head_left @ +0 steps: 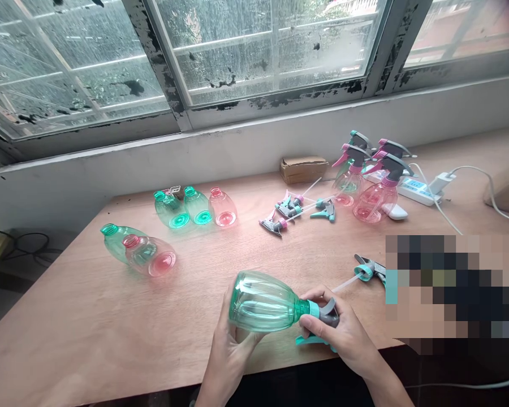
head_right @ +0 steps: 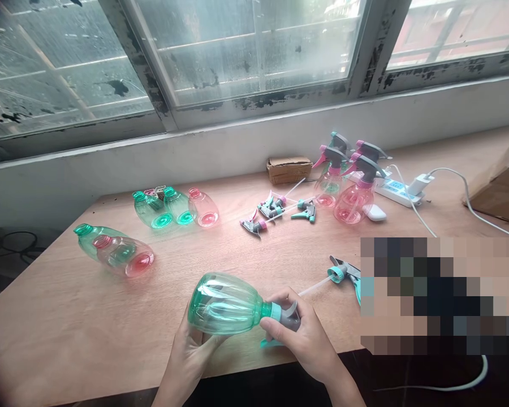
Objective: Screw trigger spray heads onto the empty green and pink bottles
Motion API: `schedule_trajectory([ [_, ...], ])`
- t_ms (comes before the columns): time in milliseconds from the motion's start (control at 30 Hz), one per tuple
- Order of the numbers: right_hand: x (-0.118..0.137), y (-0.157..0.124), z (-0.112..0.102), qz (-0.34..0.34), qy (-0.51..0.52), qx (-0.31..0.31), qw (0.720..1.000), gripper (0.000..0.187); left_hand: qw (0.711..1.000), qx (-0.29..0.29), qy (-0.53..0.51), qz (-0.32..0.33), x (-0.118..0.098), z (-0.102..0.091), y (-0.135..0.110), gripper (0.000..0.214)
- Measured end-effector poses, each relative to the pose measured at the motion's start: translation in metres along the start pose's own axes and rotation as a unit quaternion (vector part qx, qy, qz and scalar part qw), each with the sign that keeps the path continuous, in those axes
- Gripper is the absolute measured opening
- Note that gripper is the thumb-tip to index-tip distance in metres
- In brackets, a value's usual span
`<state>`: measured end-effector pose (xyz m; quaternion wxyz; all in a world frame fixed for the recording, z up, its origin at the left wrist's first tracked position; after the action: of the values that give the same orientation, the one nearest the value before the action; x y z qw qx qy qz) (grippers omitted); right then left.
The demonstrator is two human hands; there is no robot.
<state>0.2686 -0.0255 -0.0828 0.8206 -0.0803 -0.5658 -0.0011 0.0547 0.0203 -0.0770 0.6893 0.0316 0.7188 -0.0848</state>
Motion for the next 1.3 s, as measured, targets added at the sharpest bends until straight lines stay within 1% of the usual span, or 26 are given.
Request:
schedule_trajectory([
  [100, 0.001, -0.001, 0.000, -0.006, -0.012, -0.006, 1.000, 0.034, 1.000, 0.004, 0.010, 0.007, 0.000, -0.001, -0.001, 0.106],
  [133, 0.001, -0.001, 0.000, -0.006, -0.018, -0.006, 1.000, 0.034, 1.000, 0.003, 0.007, 0.009, -0.002, -0.001, -0.001, 0.107],
  [200, 0.000, -0.001, 0.000, -0.003, -0.030, -0.005, 1.000, 0.035, 1.000, -0.006, -0.007, 0.012, -0.006, -0.002, -0.002, 0.103],
  [267, -0.001, -0.001, 0.000, -0.001, -0.035, -0.002, 0.999, 0.035, 1.000, -0.015, -0.016, 0.007, -0.008, -0.003, -0.002, 0.093],
  [333, -0.001, 0.000, 0.000, -0.003, -0.030, 0.000, 1.000, 0.035, 1.000, -0.008, -0.006, 0.002, -0.007, -0.003, -0.001, 0.088],
  [433, -0.001, 0.002, -0.002, -0.012, -0.010, -0.003, 1.000, 0.035, 1.000, 0.017, 0.009, 0.008, -0.003, 0.000, -0.002, 0.083],
  [500, -0.001, 0.003, -0.002, -0.015, 0.002, -0.004, 1.000, 0.035, 1.000, 0.013, 0.011, 0.016, -0.001, -0.001, -0.002, 0.078],
  [533, -0.001, 0.002, -0.002, -0.014, 0.006, -0.004, 1.000, 0.035, 1.000, 0.003, 0.014, 0.019, -0.001, -0.001, -0.003, 0.079],
  [600, -0.002, 0.002, -0.002, -0.012, 0.001, -0.006, 1.000, 0.034, 0.999, -0.018, 0.019, 0.020, -0.003, -0.002, -0.003, 0.086],
  [667, -0.004, 0.001, -0.002, -0.013, -0.014, -0.012, 1.000, 0.032, 0.999, -0.022, 0.009, 0.022, -0.008, -0.001, -0.003, 0.094],
  [700, -0.004, 0.001, -0.002, -0.014, -0.024, -0.015, 1.000, 0.032, 1.000, -0.020, 0.000, 0.022, -0.011, 0.001, -0.002, 0.094],
  [767, -0.005, 0.000, -0.003, -0.020, -0.038, -0.018, 0.999, 0.032, 0.999, -0.021, -0.015, 0.023, -0.018, 0.003, -0.001, 0.086],
  [867, -0.006, 0.001, -0.003, -0.020, -0.025, -0.011, 0.999, 0.032, 0.999, -0.034, -0.012, 0.013, -0.021, 0.004, 0.000, 0.079],
  [1000, -0.006, 0.002, -0.002, -0.013, 0.011, 0.005, 1.000, 0.031, 0.999, -0.031, -0.010, 0.006, -0.015, 0.004, -0.001, 0.079],
  [1067, -0.006, 0.002, -0.003, -0.015, 0.009, 0.002, 1.000, 0.031, 1.000, -0.026, 0.000, 0.004, -0.011, 0.002, -0.001, 0.082],
  [1133, -0.006, 0.001, -0.004, -0.016, -0.010, -0.004, 1.000, 0.031, 1.000, -0.008, 0.009, 0.000, -0.009, 0.002, -0.001, 0.085],
  [1200, -0.006, 0.000, -0.004, -0.019, -0.037, -0.004, 0.999, 0.030, 1.000, 0.000, 0.006, 0.000, -0.011, 0.002, 0.000, 0.086],
  [1300, -0.006, -0.001, -0.003, -0.025, -0.055, 0.003, 0.998, 0.028, 1.000, -0.026, -0.009, 0.005, -0.019, 0.003, 0.000, 0.079],
])
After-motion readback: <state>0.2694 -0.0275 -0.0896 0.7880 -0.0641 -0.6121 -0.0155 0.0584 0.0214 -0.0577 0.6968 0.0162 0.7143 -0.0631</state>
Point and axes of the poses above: each hand's wrist, its own y-axis towards the middle knuckle, its own z-axis out of the palm, x = y × z, the point moved 7 cm from there along y, towards the middle knuckle, and after that the axes turned 2 degrees about -x, right-handed, at the moved point
